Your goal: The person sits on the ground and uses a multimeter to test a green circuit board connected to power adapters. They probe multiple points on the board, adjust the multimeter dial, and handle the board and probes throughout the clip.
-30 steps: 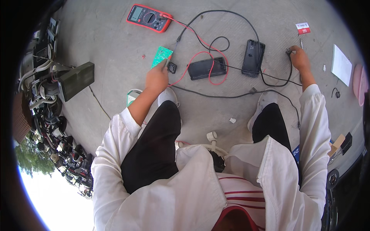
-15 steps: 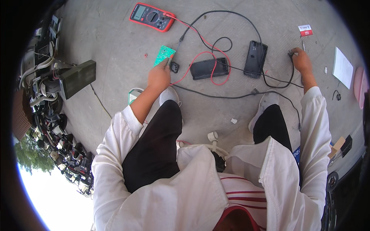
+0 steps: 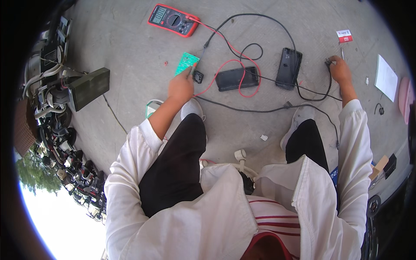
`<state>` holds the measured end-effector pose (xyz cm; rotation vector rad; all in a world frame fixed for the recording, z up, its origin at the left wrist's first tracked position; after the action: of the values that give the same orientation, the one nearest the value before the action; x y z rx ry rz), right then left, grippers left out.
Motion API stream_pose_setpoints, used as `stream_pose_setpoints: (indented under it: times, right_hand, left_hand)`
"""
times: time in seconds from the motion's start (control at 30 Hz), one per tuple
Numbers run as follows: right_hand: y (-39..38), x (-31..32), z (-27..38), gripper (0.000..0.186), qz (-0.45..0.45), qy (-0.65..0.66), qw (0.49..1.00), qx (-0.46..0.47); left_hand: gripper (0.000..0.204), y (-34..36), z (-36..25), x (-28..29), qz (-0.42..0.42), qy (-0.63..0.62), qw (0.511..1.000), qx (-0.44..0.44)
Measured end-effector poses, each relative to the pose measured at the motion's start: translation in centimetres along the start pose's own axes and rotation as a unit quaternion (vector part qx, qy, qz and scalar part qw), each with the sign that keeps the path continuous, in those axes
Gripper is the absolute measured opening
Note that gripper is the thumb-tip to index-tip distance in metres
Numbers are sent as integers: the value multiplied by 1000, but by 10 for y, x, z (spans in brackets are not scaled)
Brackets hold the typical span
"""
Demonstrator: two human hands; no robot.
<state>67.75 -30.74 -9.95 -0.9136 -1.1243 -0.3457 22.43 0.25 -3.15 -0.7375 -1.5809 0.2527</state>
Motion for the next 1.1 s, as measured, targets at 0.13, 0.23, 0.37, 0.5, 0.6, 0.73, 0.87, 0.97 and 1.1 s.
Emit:
stream_pose_setpoints:
  times: [0.13,0.23,0.37,0.5,0.6,0.73,0.87,0.97,1.1]
  right_hand:
    - [3,-5,-8,36,2,0,1000,6]
    - [3,-5,-7,36,11,-5,1000,-1]
    - [3,-3,-4,35,12,-4,1000,-14]
    - [3,-5,-7,34,12,-6,1000,-16]
    - [4,-6,-8,34,14,-5,1000,-15]
    - [3,-5,-7,34,9,-7,1000,-11]
    - [1,-3,-6,34,7,-5,1000,-8]
    - [2,-4,-5,35,12,2,1000,-6]
    - [2,-4,-5,35,12,4,1000,-3]
  left_hand:
    - [36,0,-1,0,-8,-8,1000,-16]
    - [36,-1,-1,0,-7,-11,1000,-17]
    - [36,-1,0,1,-8,-7,1000,-16]
    - [37,0,1,-1,-9,-8,1000,-21]
    - [37,0,1,-1,-9,-5,1000,-21]
    - [37,0,1,-1,-15,-12,1000,-22]
    - [37,-2,-1,-1,-10,-20,1000,-21]
    - [37,-4,-2,1,-14,-11,1000,-24]
    - [36,-2,-1,0,-17,-8,999,-30]
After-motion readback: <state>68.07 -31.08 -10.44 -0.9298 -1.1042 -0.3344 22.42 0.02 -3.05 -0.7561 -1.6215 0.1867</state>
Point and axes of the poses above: each hand's wrist, its own y-axis towards the middle knuckle, its own x-axis out of the back of the hand, z = x × y, the point moved 3 cm from there along y, towards the middle knuckle, and after that the axes turned 8 degrees about x, right-handed, at the moved point
